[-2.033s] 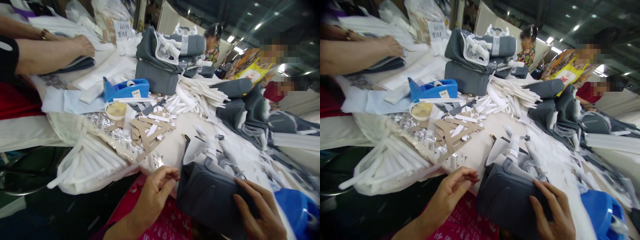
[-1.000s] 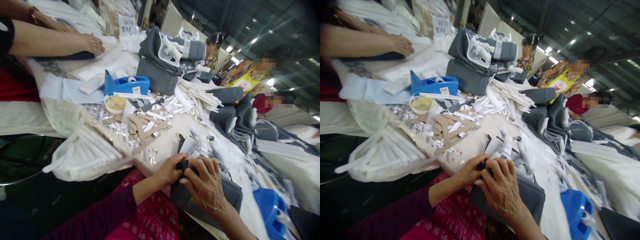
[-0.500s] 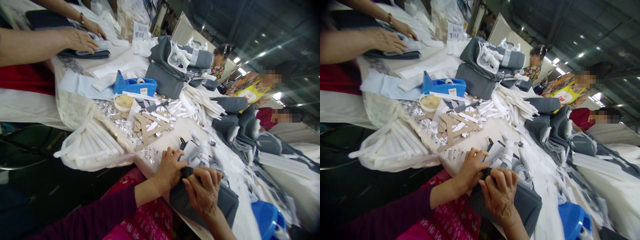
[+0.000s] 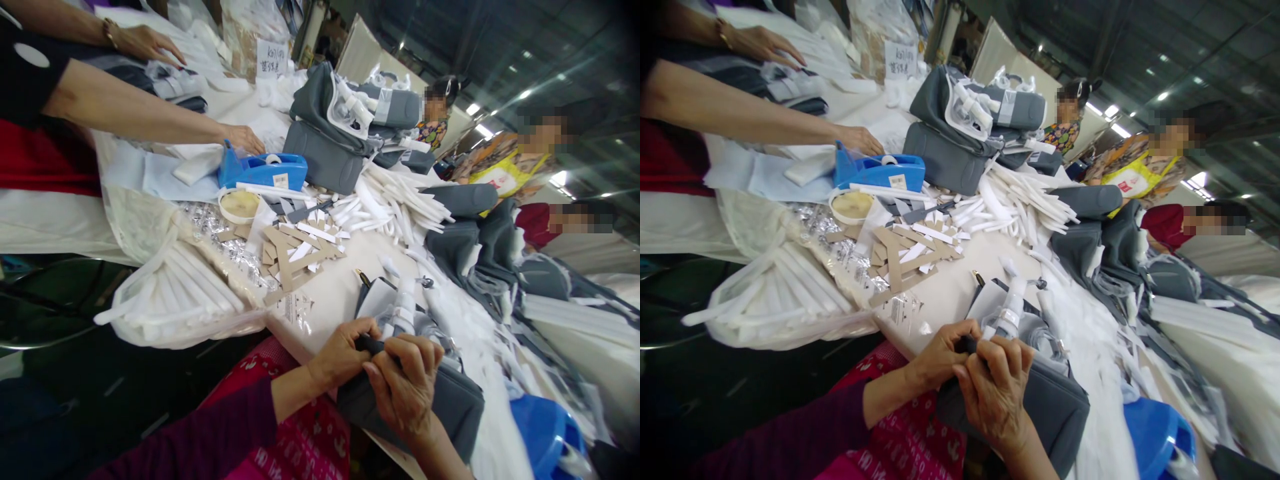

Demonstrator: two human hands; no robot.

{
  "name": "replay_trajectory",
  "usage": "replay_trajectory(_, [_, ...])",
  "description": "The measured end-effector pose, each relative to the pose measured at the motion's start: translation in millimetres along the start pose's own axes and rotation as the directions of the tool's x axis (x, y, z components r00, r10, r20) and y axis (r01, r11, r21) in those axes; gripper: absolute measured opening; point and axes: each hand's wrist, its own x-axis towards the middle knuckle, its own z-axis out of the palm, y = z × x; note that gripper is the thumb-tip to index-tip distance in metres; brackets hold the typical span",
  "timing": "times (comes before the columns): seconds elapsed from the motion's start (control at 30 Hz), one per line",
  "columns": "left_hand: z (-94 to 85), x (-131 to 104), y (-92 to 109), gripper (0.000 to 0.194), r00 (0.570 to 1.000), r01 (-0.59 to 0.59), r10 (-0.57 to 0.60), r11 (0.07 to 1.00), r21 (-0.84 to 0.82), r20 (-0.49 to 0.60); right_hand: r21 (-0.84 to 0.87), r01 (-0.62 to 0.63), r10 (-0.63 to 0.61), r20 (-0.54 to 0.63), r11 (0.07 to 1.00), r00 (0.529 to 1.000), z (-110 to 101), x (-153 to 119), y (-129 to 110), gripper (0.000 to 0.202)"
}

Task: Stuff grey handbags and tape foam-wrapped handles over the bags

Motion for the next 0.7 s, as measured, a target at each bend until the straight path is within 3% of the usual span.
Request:
replay_trajectory(0.1, [3.3, 2, 0, 0.022, 0.998, 0.004, -0.004, 1.0, 0.01, -0.067, 0.062, -0.021, 0.022, -0.012, 0.998, 1.0, -6, 2, -3, 0.006])
replay_trajectory(0.17, [5.7, 3, -1, 0.023, 0.993, 0.02, -0.018, 1.0, 0.017, -0.116, 0.074, -0.141, 0.15, -0.126, 0.987, 0.981, -15, -6, -2, 0.014])
replay_trajectory(0.2, [7.1, 3, -1, 0.023, 0.99, 0.037, -0.035, 0.999, 0.013, -0.138, 0.064, -0.252, 0.26, -0.222, 0.966, 0.94, -20, -14, 0, 0.019])
replay_trajectory(0.23, [8.5, 3, -2, 0.023, 0.987, 0.057, -0.055, 0.998, 0.005, -0.154, 0.058, -0.395, 0.391, -0.329, 0.917, 0.859, -25, -26, 2, 0.024])
replay_trajectory(0.27, [9.8, 3, -2, 0.024, 0.983, 0.075, -0.076, 0.997, -0.008, -0.166, 0.079, -0.549, 0.526, -0.426, 0.832, 0.736, -30, -40, 5, 0.029])
replay_trajectory(0.3, [11.0, 4, -1, 0.026, 0.98, 0.095, -0.098, 0.995, -0.024, -0.172, 0.137, -0.686, 0.651, -0.489, 0.715, 0.581, -33, -56, 7, 0.035])
replay_trajectory(0.37, [12.4, 9, 4, 0.027, 0.974, 0.143, -0.154, 0.986, -0.08, -0.163, 0.333, -0.826, 0.841, -0.466, 0.455, 0.275, -36, -88, 8, 0.041])
replay_trajectory(0.4, [12.4, 13, 8, 0.027, 0.971, 0.17, -0.187, 0.978, -0.119, -0.147, 0.425, -0.838, 0.902, -0.398, 0.342, 0.166, -35, -102, 6, 0.042])
replay_trajectory(0.43, [11.7, 18, 13, 0.028, 0.968, 0.196, -0.216, 0.968, -0.155, -0.125, 0.499, -0.827, 0.94, -0.327, 0.257, 0.095, -35, -112, 1, 0.043])
replay_trajectory(0.5, [8.0, 31, 24, 0.028, 0.958, 0.252, -0.273, 0.949, -0.191, -0.09, 0.59, -0.787, 0.971, -0.235, 0.178, 0.043, -33, -122, -10, 0.045])
replay_trajectory(0.57, [0.6, 42, 35, 0.023, 0.933, 0.323, -0.34, 0.936, -0.139, -0.119, 0.634, -0.752, 0.978, -0.197, 0.182, 0.07, -34, -120, -21, 0.044])
replay_trajectory(0.63, [-10.2, 47, 44, 0.019, 0.898, 0.383, -0.373, 0.924, -0.001, -0.234, 0.664, -0.713, 0.973, -0.199, 0.223, 0.119, -39, -117, -26, 0.039])
replay_trajectory(0.7, [-22.2, 48, 51, 0.027, 0.908, 0.328, -0.26, 0.929, 0.172, -0.328, 0.684, -0.687, 0.968, -0.218, 0.244, 0.126, -47, -121, -25, 0.032])
